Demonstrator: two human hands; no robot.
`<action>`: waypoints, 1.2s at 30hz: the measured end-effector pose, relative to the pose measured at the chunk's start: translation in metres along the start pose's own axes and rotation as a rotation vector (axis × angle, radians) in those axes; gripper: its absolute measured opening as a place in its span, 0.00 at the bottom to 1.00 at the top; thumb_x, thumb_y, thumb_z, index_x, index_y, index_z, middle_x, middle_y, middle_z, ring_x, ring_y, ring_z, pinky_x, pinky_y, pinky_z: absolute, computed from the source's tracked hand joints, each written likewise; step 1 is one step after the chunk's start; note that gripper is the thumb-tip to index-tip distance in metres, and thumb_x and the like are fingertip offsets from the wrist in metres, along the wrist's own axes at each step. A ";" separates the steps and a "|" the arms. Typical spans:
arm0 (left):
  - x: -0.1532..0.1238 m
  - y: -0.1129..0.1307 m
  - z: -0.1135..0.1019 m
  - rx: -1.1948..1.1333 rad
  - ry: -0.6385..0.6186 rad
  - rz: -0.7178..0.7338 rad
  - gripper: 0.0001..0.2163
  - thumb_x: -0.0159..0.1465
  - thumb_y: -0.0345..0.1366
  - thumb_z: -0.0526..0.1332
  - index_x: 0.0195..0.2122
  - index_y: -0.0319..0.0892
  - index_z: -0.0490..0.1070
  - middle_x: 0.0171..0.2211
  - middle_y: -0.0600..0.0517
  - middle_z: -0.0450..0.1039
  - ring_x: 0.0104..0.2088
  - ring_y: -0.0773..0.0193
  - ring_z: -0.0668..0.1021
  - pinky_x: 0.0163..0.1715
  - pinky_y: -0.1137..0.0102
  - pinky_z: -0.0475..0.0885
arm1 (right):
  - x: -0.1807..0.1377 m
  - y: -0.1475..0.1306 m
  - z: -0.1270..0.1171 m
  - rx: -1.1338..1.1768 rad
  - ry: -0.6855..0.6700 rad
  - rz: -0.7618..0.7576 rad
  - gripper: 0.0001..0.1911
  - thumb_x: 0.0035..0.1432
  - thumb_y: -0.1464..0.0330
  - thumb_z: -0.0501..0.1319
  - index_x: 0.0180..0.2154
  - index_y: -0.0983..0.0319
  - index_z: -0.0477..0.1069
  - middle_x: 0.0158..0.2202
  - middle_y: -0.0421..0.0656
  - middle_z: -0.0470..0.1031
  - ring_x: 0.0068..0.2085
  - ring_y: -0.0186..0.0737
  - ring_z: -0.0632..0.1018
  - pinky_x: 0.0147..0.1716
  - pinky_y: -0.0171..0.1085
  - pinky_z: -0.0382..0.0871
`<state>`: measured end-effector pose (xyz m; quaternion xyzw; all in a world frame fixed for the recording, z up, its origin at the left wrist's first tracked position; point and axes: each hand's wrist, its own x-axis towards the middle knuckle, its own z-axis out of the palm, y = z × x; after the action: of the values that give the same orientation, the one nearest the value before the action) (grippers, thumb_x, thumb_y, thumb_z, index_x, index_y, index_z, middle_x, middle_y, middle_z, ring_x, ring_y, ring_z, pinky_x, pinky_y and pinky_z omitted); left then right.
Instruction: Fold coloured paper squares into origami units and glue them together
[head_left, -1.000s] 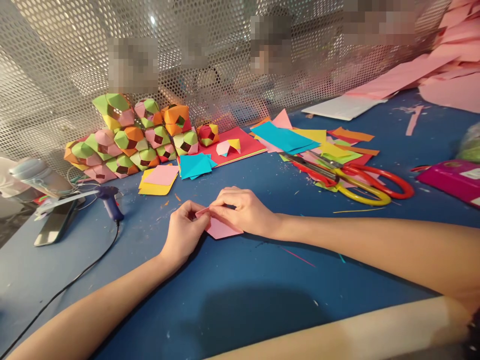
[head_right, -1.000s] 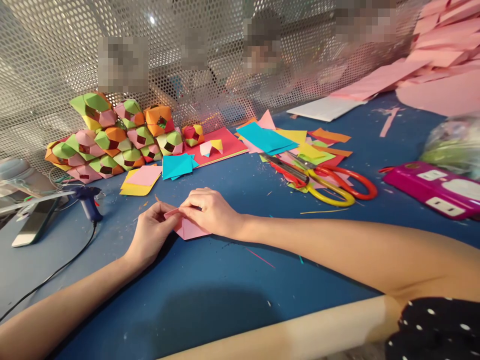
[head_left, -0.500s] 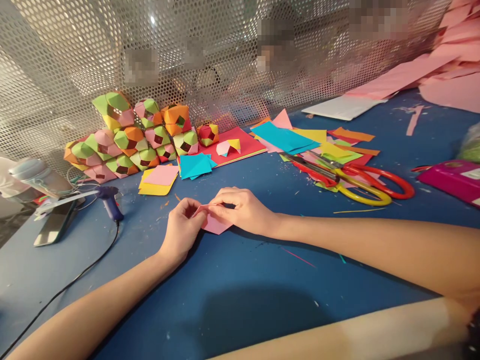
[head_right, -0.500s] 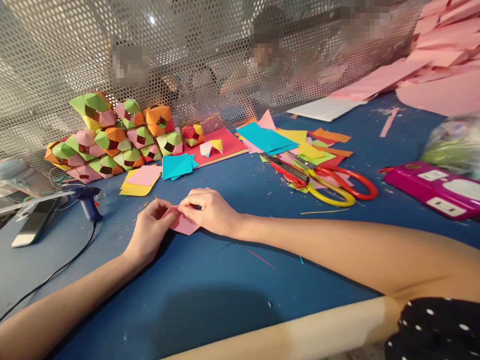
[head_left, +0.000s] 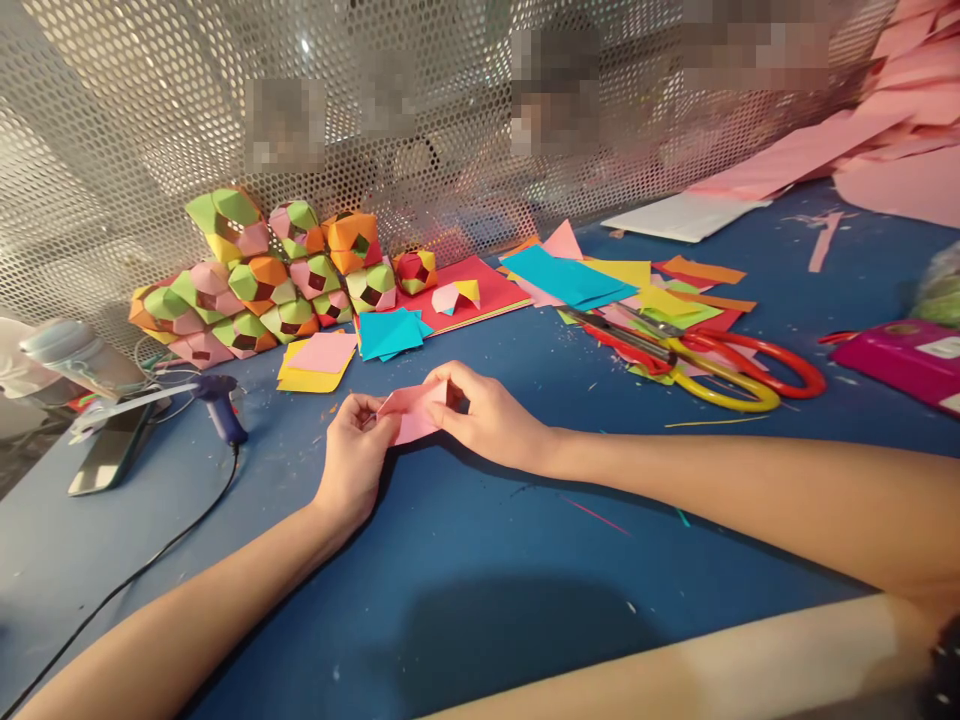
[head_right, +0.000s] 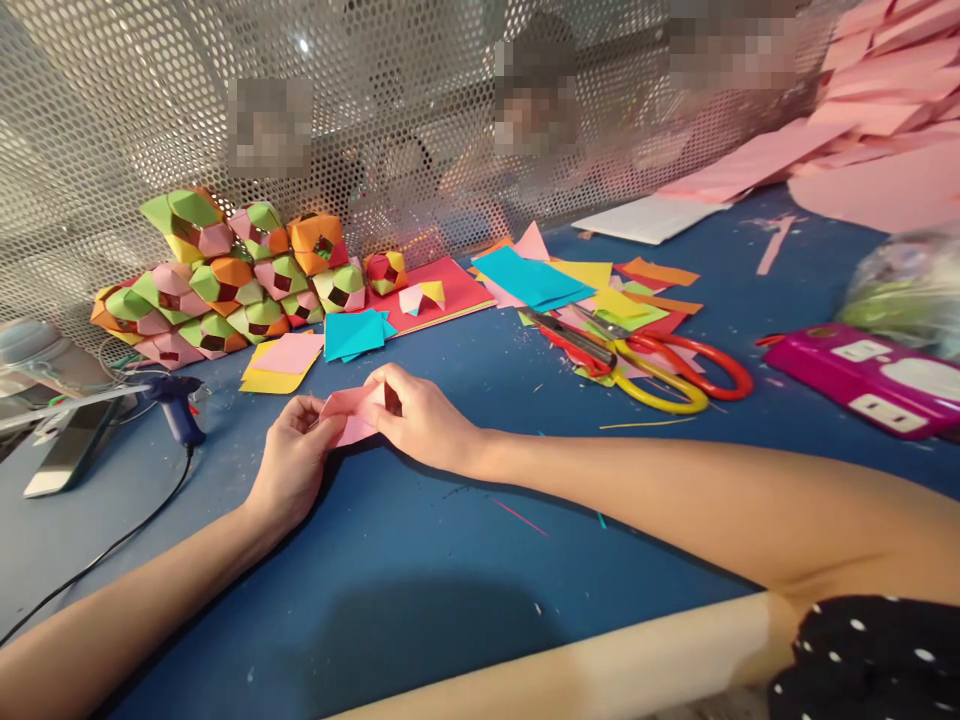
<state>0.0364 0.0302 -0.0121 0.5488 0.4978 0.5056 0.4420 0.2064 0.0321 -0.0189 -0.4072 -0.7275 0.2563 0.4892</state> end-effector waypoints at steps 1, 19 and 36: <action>-0.001 0.001 0.001 -0.010 -0.026 -0.011 0.08 0.52 0.31 0.63 0.29 0.41 0.63 0.25 0.59 0.65 0.24 0.73 0.67 0.25 0.76 0.60 | 0.000 0.001 0.001 0.024 0.012 -0.002 0.07 0.56 0.71 0.56 0.39 0.61 0.63 0.28 0.39 0.69 0.29 0.34 0.71 0.31 0.35 0.67; -0.006 0.003 0.002 0.055 -0.208 -0.059 0.05 0.54 0.33 0.61 0.31 0.40 0.66 0.26 0.57 0.67 0.26 0.71 0.69 0.25 0.76 0.62 | -0.003 -0.002 -0.005 0.081 -0.067 -0.362 0.05 0.58 0.74 0.52 0.32 0.61 0.63 0.35 0.43 0.67 0.39 0.37 0.70 0.41 0.39 0.65; -0.006 0.006 0.002 0.032 -0.213 -0.049 0.06 0.57 0.36 0.61 0.34 0.39 0.71 0.29 0.54 0.70 0.30 0.70 0.70 0.32 0.74 0.65 | 0.002 -0.003 -0.003 0.052 -0.094 -0.026 0.06 0.57 0.70 0.57 0.34 0.63 0.72 0.32 0.41 0.73 0.34 0.34 0.72 0.35 0.33 0.65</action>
<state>0.0386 0.0234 -0.0073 0.5941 0.4693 0.4253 0.4959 0.2071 0.0323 -0.0140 -0.3725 -0.7479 0.2877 0.4680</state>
